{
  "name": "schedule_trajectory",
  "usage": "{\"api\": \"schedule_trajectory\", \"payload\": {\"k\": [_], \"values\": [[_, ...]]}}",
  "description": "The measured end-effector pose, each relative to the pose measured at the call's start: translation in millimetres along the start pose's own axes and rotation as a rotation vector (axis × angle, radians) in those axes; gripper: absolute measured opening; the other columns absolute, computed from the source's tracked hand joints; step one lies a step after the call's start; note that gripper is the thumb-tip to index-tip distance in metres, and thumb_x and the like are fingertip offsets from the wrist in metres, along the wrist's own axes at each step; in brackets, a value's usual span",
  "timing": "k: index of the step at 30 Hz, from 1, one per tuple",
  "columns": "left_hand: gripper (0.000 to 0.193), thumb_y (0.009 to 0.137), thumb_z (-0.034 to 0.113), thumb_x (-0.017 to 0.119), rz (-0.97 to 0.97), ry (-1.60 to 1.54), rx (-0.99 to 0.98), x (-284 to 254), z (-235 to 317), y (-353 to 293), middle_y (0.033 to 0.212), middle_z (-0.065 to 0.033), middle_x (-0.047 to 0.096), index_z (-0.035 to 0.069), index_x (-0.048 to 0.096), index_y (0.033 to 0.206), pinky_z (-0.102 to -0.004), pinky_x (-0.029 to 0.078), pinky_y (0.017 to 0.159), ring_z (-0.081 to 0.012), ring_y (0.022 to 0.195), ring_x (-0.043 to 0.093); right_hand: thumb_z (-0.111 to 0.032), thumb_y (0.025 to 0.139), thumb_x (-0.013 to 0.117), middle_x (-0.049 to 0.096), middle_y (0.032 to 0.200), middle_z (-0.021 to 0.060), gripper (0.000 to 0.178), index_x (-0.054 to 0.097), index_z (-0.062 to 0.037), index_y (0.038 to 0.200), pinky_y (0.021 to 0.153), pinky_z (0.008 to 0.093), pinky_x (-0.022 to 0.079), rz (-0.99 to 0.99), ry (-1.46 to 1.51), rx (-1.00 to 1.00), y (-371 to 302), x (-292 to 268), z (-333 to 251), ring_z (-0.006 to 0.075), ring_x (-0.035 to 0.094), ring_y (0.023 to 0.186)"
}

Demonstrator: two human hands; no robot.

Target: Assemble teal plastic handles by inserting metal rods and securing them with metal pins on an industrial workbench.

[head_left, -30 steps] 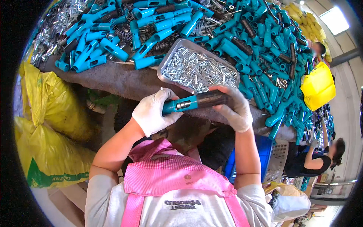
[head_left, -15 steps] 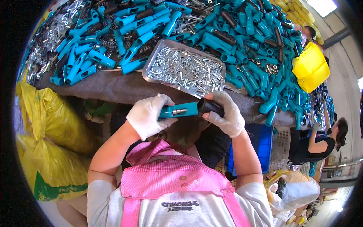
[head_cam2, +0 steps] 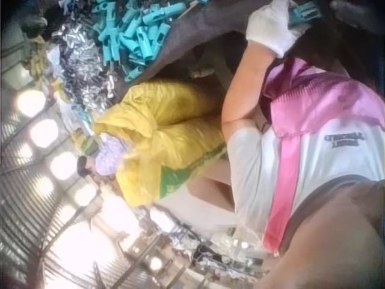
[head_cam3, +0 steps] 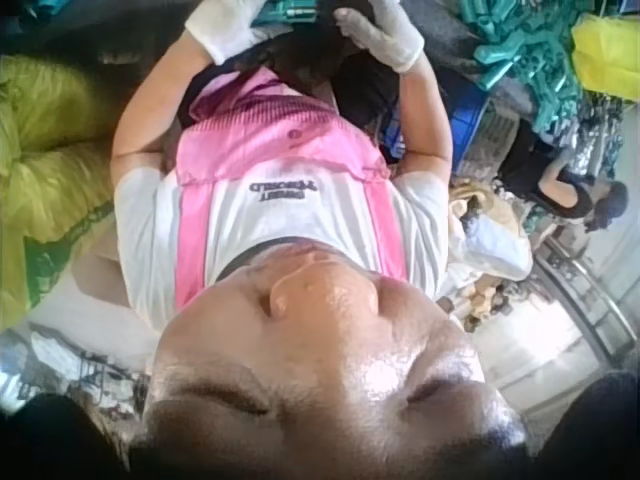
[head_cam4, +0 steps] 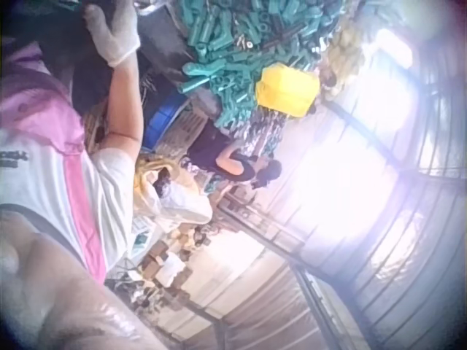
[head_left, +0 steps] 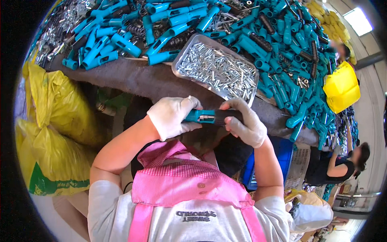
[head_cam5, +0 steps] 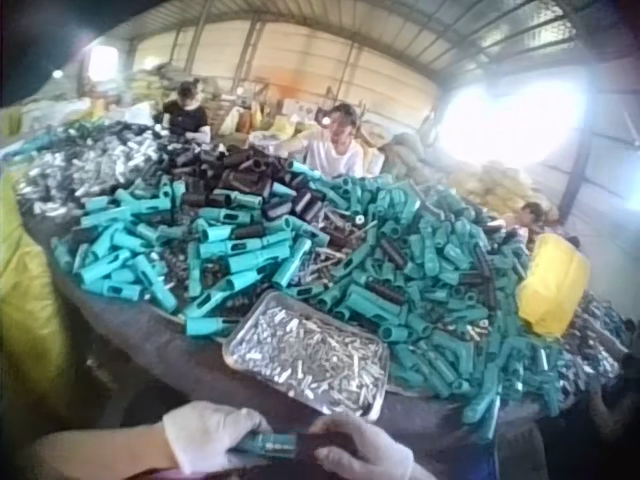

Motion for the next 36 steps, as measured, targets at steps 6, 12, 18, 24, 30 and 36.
{"api": "schedule_trajectory", "payload": {"k": [6, 12, 18, 24, 30, 36], "values": [[0.082, 0.078, 0.025, 0.067, -0.002, 0.191, 0.088, 15, -6, 2, 0.096, -0.0190, 0.060, 0.005, 0.020, 0.142, -0.0428, 0.051, 0.066, -0.0351, 0.080, 0.062, -0.024, 0.097, 0.045, 0.049, 0.068, 0.0029, 0.030, 0.039, -0.0061, 0.120, 0.041, 0.0204, 0.034, 0.014, 0.248, 0.134, 30, 33, 3, 0.0071, 0.044, 0.050], [0.048, 0.078, 0.024, 0.067, 0.150, -0.052, -0.056, 1, -13, -5, 0.090, -0.0177, 0.062, 0.005, 0.045, 0.116, -0.0420, 0.051, 0.068, -0.0354, 0.078, 0.062, -0.020, 0.084, 0.059, 0.062, 0.092, 0.0124, 0.019, 0.063, -0.0064, 0.097, 0.080, 0.0356, 0.045, 0.481, -0.733, -0.400, 99, -54, -28, 0.0282, 0.059, 0.087], [0.049, 0.078, 0.027, 0.067, 0.233, -0.083, -0.219, 2, -36, -19, 0.091, -0.0208, 0.062, 0.004, 0.045, 0.116, -0.0423, 0.051, 0.070, -0.0377, 0.080, 0.062, -0.030, 0.081, 0.057, 0.058, 0.111, 0.0055, 0.025, 0.068, -0.0195, 0.101, 0.094, 0.0410, 0.038, 0.174, -1.428, -0.253, 171, -117, -21, 0.0278, 0.048, 0.109], [0.051, 0.077, 0.029, 0.067, 0.200, -0.158, -0.252, 15, -38, -19, 0.092, -0.0217, 0.062, 0.003, 0.046, 0.116, -0.0417, 0.051, 0.073, -0.0381, 0.082, 0.062, -0.044, 0.085, 0.053, 0.050, 0.121, 0.0115, 0.037, 0.066, -0.0197, 0.109, 0.100, 0.0458, 0.031, 0.034, -1.578, 0.086, 196, -108, -9, 0.0305, 0.040, 0.119], [0.053, 0.077, 0.034, 0.069, 0.168, -0.205, -0.326, 13, -38, -18, 0.094, -0.0202, 0.063, 0.004, 0.048, 0.115, -0.0418, 0.050, 0.075, -0.0379, 0.085, 0.062, -0.035, 0.082, 0.054, 0.062, 0.106, 0.0167, 0.028, 0.067, -0.0174, 0.101, 0.086, 0.0455, 0.045, 0.125, -1.264, -0.011, 207, -140, -14, 0.0341, 0.057, 0.101], [0.052, 0.077, 0.036, 0.070, 0.261, -0.260, -0.413, 13, -50, -17, 0.095, -0.0195, 0.063, 0.006, 0.049, 0.115, -0.0422, 0.048, 0.077, -0.0384, 0.090, 0.061, -0.031, 0.087, 0.046, 0.050, 0.124, 0.0074, 0.033, 0.061, -0.0252, 0.116, 0.105, 0.0490, 0.025, 0.059, -1.539, 0.084, 201, -124, 9, 0.0323, 0.038, 0.122]]}}
Point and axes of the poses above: each hand's wrist, its own y-axis towards the middle knuckle, its own x-axis out of the palm, z = x × y, the point moved 7 cm from there along y, towards the middle knuckle
